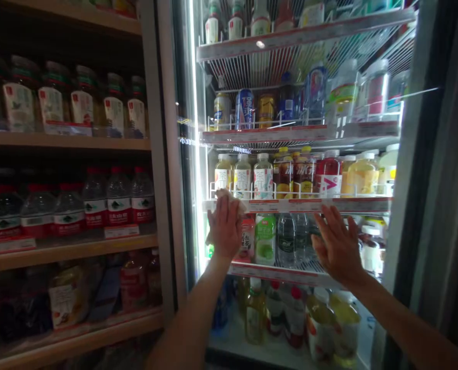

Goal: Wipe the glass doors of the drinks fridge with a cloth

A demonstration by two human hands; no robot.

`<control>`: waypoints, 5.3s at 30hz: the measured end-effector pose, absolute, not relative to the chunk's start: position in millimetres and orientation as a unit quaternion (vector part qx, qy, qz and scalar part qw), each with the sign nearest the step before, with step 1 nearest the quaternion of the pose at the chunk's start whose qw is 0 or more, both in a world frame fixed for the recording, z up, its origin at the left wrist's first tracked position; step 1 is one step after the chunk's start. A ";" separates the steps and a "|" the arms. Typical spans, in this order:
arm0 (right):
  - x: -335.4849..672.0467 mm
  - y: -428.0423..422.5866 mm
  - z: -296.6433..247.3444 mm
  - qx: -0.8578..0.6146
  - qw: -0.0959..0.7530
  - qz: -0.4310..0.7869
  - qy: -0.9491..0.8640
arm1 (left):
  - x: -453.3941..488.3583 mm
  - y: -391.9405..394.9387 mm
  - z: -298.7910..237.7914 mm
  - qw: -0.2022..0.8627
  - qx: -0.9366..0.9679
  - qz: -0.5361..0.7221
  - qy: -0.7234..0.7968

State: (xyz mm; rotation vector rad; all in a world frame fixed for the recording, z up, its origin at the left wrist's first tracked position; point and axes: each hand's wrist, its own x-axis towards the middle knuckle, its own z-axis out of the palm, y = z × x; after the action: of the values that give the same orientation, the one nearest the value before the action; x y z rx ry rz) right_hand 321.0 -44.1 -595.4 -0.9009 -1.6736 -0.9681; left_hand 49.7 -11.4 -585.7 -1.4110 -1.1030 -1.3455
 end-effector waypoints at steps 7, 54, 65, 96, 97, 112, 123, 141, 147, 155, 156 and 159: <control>339.3 -42.1 -599.0 -0.375 0.465 -0.428 -0.678 | 32.3 -6.7 -576.4 0.401 -0.468 -0.612 -0.495; 373.1 -47.0 -597.5 -0.420 0.447 -0.465 -0.638 | 123.4 -14.4 -547.0 0.509 -0.737 -0.374 -0.242; 439.3 -58.6 -613.8 -0.465 0.471 -0.469 -0.584 | 181.9 -8.5 -506.4 0.463 -0.747 -0.396 -0.266; 486.0 -100.3 -648.7 -0.492 0.503 -0.436 -0.561 | 320.7 -12.2 -524.1 0.438 -0.863 -0.235 -0.090; 484.2 -101.1 -648.2 -0.484 0.506 -0.435 -0.566 | 320.2 -12.7 -521.2 0.436 -0.860 -0.246 -0.100; 358.4 -31.8 -601.0 -0.433 0.674 -0.319 -0.507 | 202.9 -32.4 -543.6 0.426 -0.783 -0.380 -0.247; 376.8 -18.5 -551.8 -0.506 0.693 -0.351 -0.375 | 11.8 -23.1 -562.3 0.348 -0.613 -0.481 -0.521; 402.3 -8.0 -575.8 -0.512 0.606 -0.443 -0.417 | 23.6 -23.1 -572.2 0.322 -0.608 -0.489 -0.536; 326.7 -21.3 -570.0 -0.330 0.477 -0.456 -0.675 | 26.1 -24.2 -573.8 0.320 -0.603 -0.492 -0.540; 381.2 -24.6 -549.5 -0.418 0.579 -0.458 -0.529 | 19.1 -25.3 -576.6 0.343 -0.614 -0.476 -0.528; 394.7 -22.6 -546.3 -0.444 0.583 -0.451 -0.510 | 19.7 -25.0 -576.9 0.343 -0.612 -0.478 -0.528; 417.6 -13.8 -537.4 -0.500 0.607 -0.413 -0.460 | 22.5 -24.4 -577.5 0.340 -0.610 -0.483 -0.529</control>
State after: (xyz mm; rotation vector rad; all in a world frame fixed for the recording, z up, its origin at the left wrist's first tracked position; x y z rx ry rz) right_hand 417.6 -13.8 -537.4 -1.1547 -1.0628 -0.9546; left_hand 22.5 -24.4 -577.5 -1.5877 -1.3758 -1.2572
